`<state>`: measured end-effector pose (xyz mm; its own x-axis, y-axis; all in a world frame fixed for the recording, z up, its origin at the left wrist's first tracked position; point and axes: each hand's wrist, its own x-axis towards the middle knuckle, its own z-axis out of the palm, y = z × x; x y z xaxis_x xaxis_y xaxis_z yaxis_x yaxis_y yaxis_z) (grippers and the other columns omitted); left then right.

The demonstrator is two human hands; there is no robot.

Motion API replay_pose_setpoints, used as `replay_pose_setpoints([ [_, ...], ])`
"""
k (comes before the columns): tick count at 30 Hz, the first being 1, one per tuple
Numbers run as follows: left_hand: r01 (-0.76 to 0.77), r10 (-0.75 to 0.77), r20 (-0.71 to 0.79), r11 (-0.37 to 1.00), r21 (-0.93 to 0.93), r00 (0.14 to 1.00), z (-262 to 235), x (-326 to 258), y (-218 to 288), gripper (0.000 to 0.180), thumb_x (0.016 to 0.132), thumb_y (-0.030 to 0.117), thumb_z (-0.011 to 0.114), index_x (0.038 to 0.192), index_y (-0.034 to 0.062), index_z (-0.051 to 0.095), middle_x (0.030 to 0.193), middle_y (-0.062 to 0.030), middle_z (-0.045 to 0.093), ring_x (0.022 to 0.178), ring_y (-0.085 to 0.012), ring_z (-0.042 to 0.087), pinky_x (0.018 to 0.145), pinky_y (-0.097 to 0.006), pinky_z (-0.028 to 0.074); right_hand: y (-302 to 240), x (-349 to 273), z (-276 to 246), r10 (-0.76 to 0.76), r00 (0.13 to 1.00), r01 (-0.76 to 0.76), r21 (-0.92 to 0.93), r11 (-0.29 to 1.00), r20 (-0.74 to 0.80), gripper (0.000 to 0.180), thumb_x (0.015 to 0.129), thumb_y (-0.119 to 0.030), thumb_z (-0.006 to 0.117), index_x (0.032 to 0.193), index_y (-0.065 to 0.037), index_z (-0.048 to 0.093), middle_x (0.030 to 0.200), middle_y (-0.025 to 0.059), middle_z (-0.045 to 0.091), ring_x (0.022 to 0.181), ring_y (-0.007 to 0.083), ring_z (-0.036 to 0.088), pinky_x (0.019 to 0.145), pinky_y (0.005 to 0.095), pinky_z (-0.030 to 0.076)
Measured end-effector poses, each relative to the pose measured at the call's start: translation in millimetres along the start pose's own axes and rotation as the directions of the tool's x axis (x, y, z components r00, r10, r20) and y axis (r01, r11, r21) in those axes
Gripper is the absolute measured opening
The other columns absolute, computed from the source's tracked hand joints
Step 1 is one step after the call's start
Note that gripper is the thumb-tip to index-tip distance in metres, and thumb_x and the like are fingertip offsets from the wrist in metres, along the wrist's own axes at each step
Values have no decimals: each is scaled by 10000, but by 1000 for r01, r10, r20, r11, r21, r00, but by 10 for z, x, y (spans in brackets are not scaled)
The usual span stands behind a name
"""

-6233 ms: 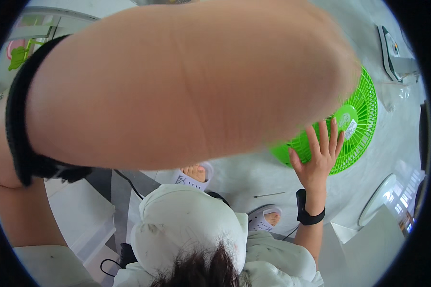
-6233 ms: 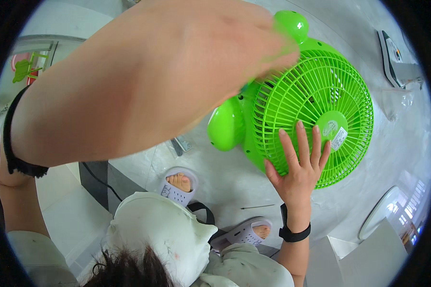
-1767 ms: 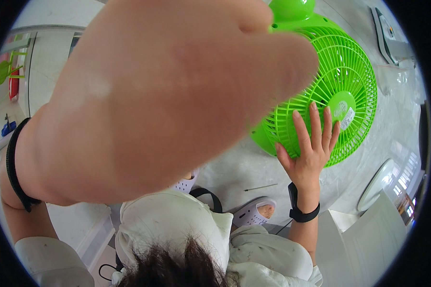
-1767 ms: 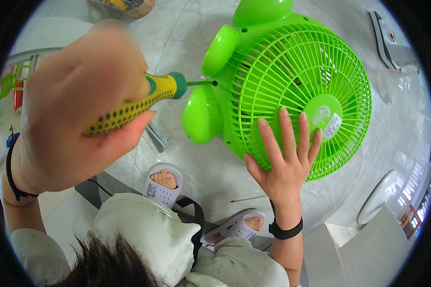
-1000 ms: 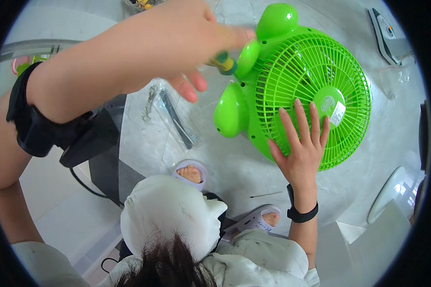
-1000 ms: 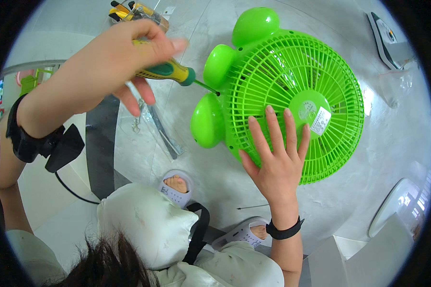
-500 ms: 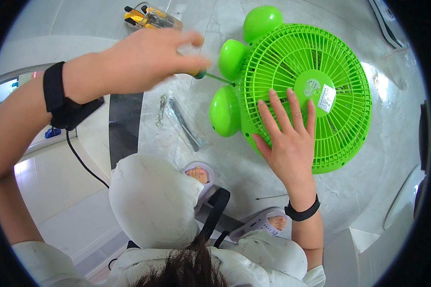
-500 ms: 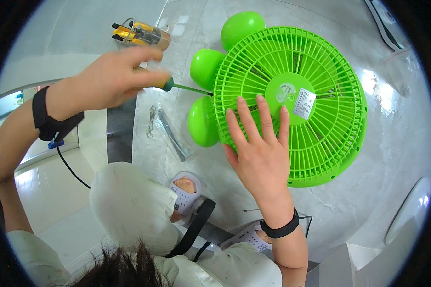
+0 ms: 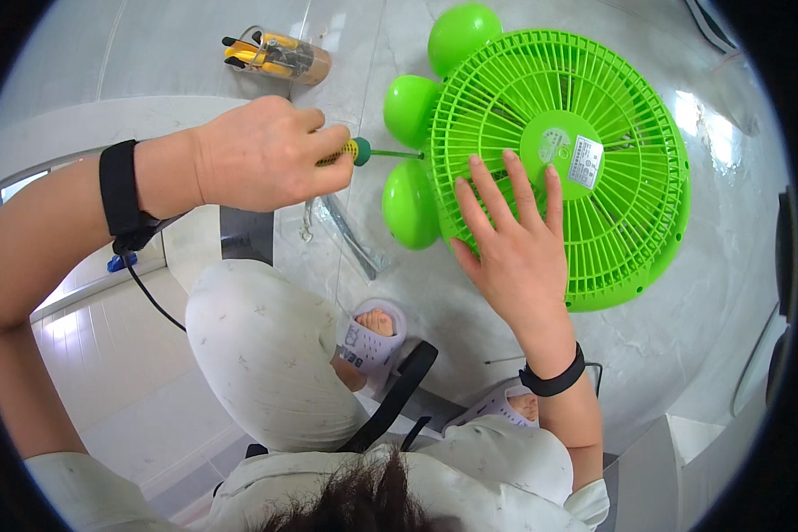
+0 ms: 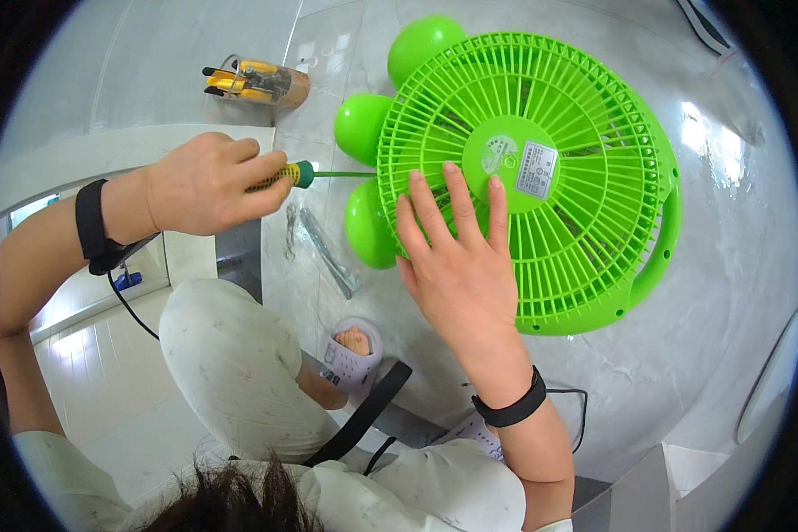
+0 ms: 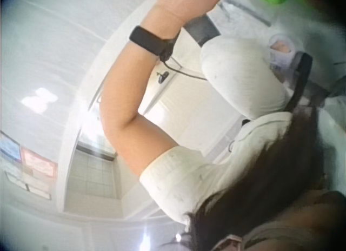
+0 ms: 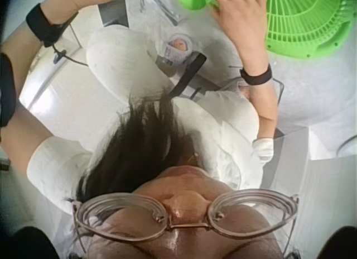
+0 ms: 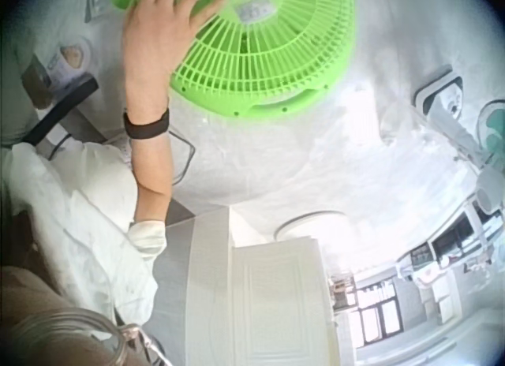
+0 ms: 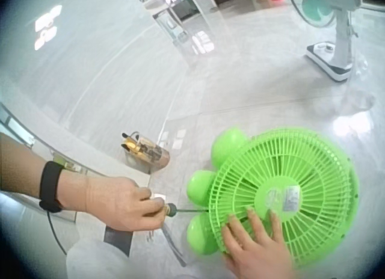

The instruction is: The person uses a screwdriver to tighten screws on the base and cage of a green plastic fan. They rotate the fan to access different screw locations and continue fastening components together.

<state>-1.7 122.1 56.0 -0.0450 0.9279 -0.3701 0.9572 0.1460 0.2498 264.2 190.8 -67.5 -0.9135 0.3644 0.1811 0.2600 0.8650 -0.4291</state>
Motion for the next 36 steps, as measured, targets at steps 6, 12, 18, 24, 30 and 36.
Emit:
replay_pose_setpoints([
  [6,573,-711,4,562,-597,703,-124,192,341,339,825,227,668,1083,40,551,982,-121,635,736,-175,623,476,-255,497,44,0,-23,6,1000,-6,39,999,-5,566,735,-258,732,1255,-124,554,1408,21,472,1367,277,360,1147,575,215],
  [12,900,-727,540,276,-337,425,-301,319,274,145,859,184,640,892,46,612,734,-115,664,552,-145,614,358,-250,404,72,-15,10,11,1000,-10,56,998,-11,556,736,-275,739,1247,-130,572,1413,7,480,1362,284,374,1143,564,220],
  [18,-479,426,220,765,431,878,-119,95,221,283,736,144,714,978,100,575,879,-87,624,691,-256,621,571,-339,509,23,10,10,-10,1000,10,19,1000,-2,562,743,-272,733,1256,-113,566,1408,3,487,1367,287,369,1147,571,208],
  [24,828,-818,404,148,-541,410,-206,360,407,359,888,362,610,1029,45,520,891,-121,647,509,-131,576,344,-236,423,42,16,30,-13,1000,14,52,999,-27,575,738,-265,738,1263,-109,562,1398,3,493,1377,285,355,1148,575,206],
  [30,237,-249,317,969,75,915,-227,292,214,197,803,215,682,939,93,607,734,-109,652,573,-211,616,462,-309,475,34,3,60,-13,1000,13,37,999,-20,593,729,-265,745,1270,-111,555,1400,-1,489,1378,282,352,1147,574,209],
  [36,-303,352,-103,895,328,930,-136,170,256,265,732,221,714,932,145,558,935,-62,617,702,-258,656,556,-366,522,25,22,53,-14,999,16,47,999,-39,590,726,-267,746,1264,-114,556,1403,-5,483,1376,278,355,1144,571,218],
])
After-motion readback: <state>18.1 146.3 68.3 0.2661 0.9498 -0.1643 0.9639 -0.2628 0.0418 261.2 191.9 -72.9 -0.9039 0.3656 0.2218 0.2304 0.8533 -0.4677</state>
